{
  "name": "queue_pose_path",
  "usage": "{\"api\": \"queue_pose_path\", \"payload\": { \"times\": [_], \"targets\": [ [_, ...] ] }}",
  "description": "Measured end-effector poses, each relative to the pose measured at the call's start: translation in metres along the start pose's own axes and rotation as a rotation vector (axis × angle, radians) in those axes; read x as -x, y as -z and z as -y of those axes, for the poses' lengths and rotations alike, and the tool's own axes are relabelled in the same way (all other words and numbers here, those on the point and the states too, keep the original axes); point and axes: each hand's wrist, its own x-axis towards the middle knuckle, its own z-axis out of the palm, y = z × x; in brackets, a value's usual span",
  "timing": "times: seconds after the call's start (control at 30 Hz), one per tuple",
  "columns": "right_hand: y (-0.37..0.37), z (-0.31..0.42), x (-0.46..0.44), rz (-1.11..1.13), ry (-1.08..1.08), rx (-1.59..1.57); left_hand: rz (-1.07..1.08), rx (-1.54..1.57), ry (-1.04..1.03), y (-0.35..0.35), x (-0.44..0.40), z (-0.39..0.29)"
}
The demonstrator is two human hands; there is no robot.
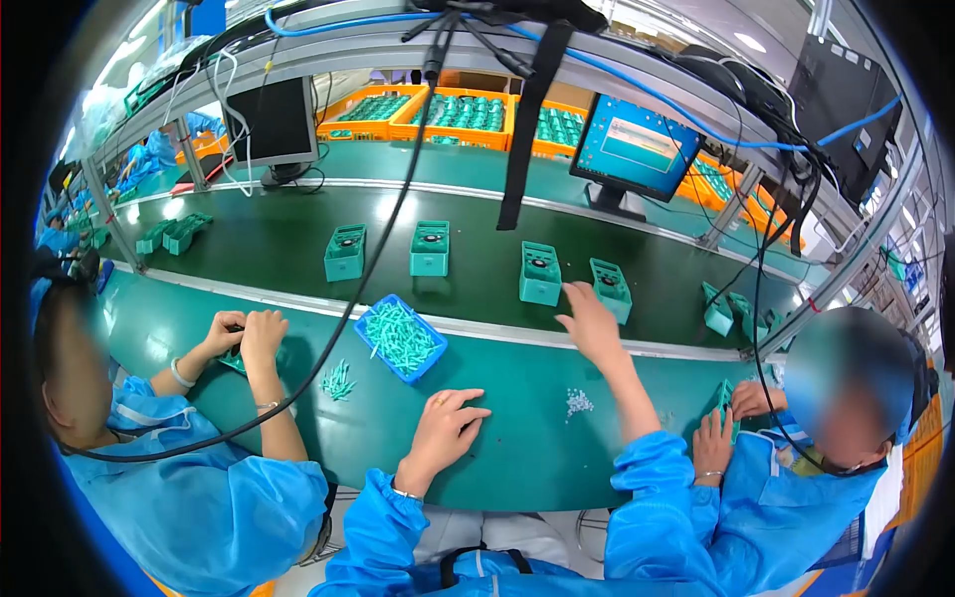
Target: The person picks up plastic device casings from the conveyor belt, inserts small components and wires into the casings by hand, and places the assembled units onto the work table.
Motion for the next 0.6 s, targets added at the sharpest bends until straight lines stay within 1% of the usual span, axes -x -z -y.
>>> {"api": "queue_pose_path", "payload": {
  "times": [0.07, 0.13, 0.17, 0.23, 0.27, 0.33, 0.37, 0.43, 0.47, 0.53, 0.57, 0.6],
  "targets": [
    [-0.015, 0.011, -0.016, 0.015, -0.004, 0.025, -0.029, -0.038, 0.004, 0.002, -0.002, -0.001],
    [-0.032, 0.011, -0.034, 0.132, -0.061, 0.123, -0.023, -0.043, 0.0, 0.003, -0.003, -0.002],
    [-0.039, 0.009, -0.04, 0.126, -0.064, 0.117, -0.028, -0.04, 0.002, 0.002, -0.003, -0.003],
    [-0.057, 0.002, -0.049, 0.242, -0.156, 0.216, -0.031, -0.04, -0.001, 0.002, -0.003, -0.003],
    [-0.065, -0.003, -0.051, 0.233, -0.156, 0.211, -0.036, -0.034, -0.001, 0.002, -0.003, -0.002],
    [-0.072, -0.009, -0.049, 0.137, -0.128, 0.205, -0.036, -0.035, -0.007, 0.002, -0.004, -0.001],
    [-0.076, -0.013, -0.045, 0.133, -0.129, 0.203, -0.034, -0.025, -0.006, 0.002, -0.002, 0.0],
    [-0.064, -0.005, -0.033, 0.05, -0.032, 0.158, -0.04, -0.029, -0.012, 0.0, -0.002, 0.003],
    [-0.055, 0.001, -0.023, 0.052, -0.033, 0.159, -0.047, -0.03, -0.013, -0.001, -0.002, 0.004],
    [-0.018, 0.03, 0.01, -0.066, 0.06, 0.045, -0.052, -0.022, -0.018, -0.002, -0.002, 0.006],
    [-0.002, 0.042, 0.029, -0.054, 0.054, 0.045, -0.06, -0.02, -0.026, -0.003, -0.002, 0.007],
    [0.014, 0.055, 0.049, -0.017, 0.045, -0.019, -0.051, -0.012, -0.018, -0.005, -0.002, 0.01]
  ]
}}
